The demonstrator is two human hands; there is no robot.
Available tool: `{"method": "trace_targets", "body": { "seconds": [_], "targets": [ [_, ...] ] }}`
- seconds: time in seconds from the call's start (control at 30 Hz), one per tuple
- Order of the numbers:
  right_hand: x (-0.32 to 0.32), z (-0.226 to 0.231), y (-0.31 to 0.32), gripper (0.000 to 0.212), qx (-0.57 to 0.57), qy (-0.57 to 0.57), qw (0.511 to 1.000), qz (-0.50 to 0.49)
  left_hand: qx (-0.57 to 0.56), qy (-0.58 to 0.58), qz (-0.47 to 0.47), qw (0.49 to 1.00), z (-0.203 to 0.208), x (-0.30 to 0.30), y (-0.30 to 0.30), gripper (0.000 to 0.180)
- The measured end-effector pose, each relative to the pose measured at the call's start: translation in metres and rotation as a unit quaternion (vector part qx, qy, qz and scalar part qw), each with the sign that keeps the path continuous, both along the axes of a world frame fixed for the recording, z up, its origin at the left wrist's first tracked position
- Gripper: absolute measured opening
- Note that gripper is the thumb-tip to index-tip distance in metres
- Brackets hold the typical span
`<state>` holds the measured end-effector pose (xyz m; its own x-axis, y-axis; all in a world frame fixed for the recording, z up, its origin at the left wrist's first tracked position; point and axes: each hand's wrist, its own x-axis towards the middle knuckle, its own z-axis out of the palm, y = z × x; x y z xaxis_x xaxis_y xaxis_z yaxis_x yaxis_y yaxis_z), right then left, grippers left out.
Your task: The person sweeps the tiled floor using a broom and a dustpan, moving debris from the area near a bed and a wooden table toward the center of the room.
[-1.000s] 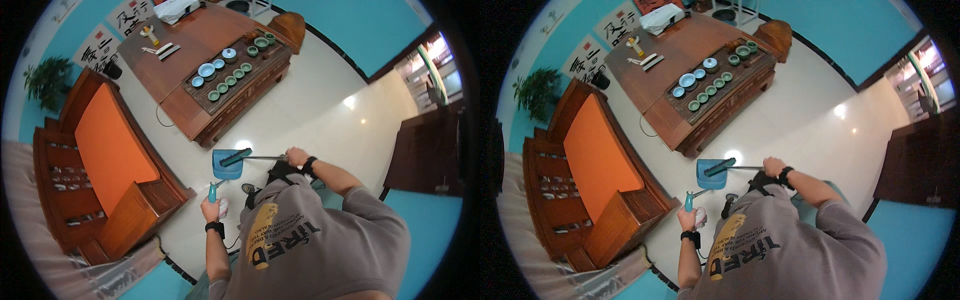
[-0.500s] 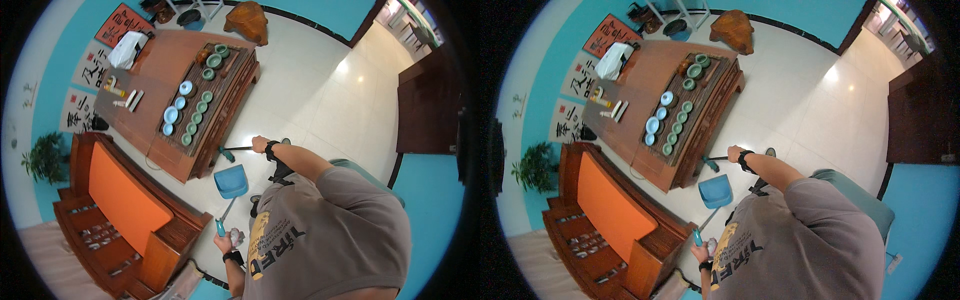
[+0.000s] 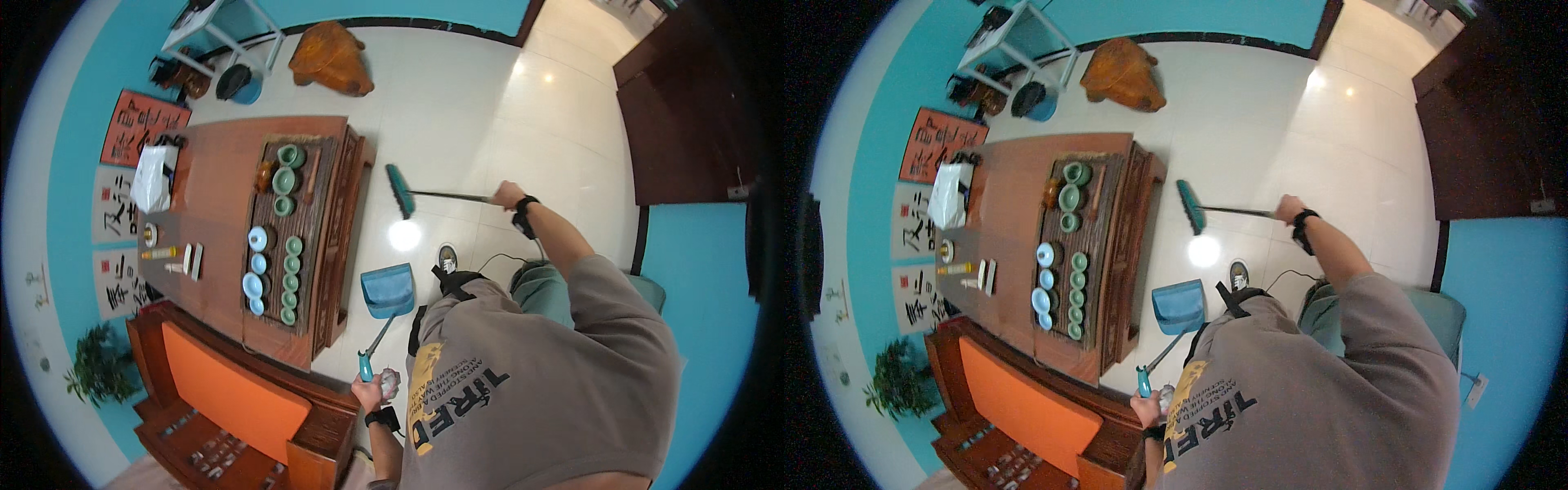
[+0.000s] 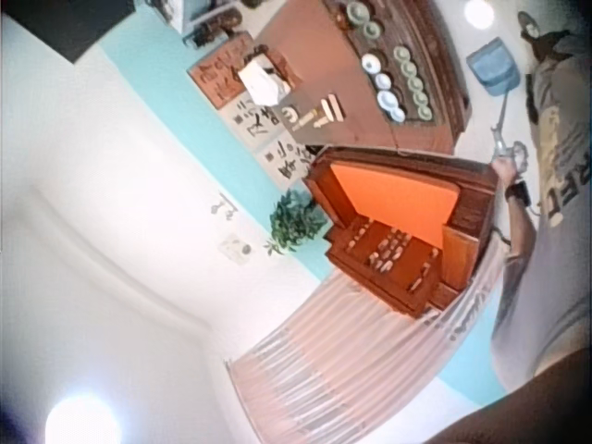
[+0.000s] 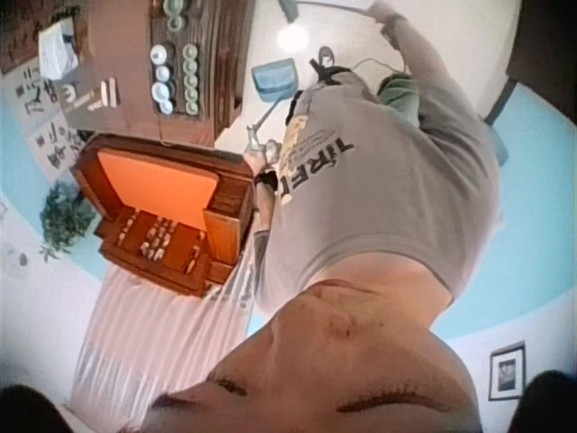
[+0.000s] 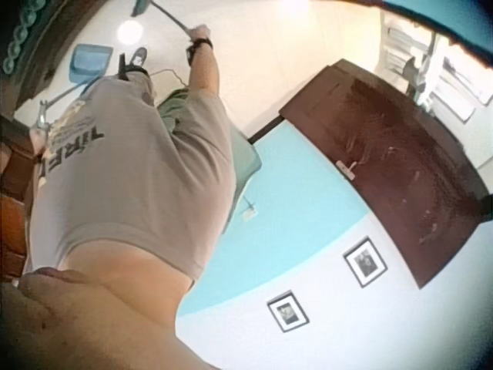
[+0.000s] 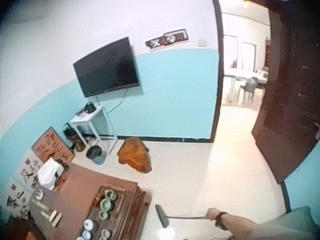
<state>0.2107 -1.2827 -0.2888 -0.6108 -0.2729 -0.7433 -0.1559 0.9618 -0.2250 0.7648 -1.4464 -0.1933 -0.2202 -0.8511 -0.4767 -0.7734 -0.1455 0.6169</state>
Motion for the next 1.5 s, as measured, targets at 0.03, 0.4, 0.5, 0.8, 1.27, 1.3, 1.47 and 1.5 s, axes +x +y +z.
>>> {"method": "trace_targets", "body": {
  "seconds": [0.03,0.4,0.5,0.8,1.27,1.3,1.47,1.5],
  "targets": [
    [-0.011,0.015,0.023,0.031,-0.002,-0.001,1.0,-0.03,0.024,-0.006,-0.023,0.999,0.002,-0.016,-0.011,0.014],
    [-0.017,0.1,0.203,0.03,0.014,0.044,0.97,-0.239,-0.012,-0.024,-0.332,0.943,-0.003,-0.197,-0.12,0.016],
    [-0.009,0.122,0.216,0.031,0.068,0.062,0.965,-0.245,-0.014,-0.024,-0.36,0.932,-0.013,-0.22,-0.144,0.018],
    [0.057,0.035,0.118,0.021,0.122,0.183,0.945,-0.243,0.034,-0.007,-0.416,0.909,-0.003,-0.269,-0.188,0.016],
    [0.178,0.088,-0.078,0.016,-0.017,0.12,0.987,0.107,0.087,0.056,-0.473,0.875,-0.015,-0.275,-0.219,0.017],
    [0.18,0.09,-0.075,0.014,-0.02,0.097,0.993,0.069,0.06,0.051,-0.491,0.868,-0.013,-0.277,-0.219,0.017],
    [0.21,0.098,-0.011,0.017,-0.011,0.094,0.978,-0.186,0.089,0.115,-0.491,0.859,-0.023,-0.275,-0.232,0.014],
    [0.22,0.107,0.001,0.018,0.004,0.086,0.971,-0.225,0.086,0.138,-0.496,0.853,-0.022,-0.274,-0.23,0.016]
  ]
}}
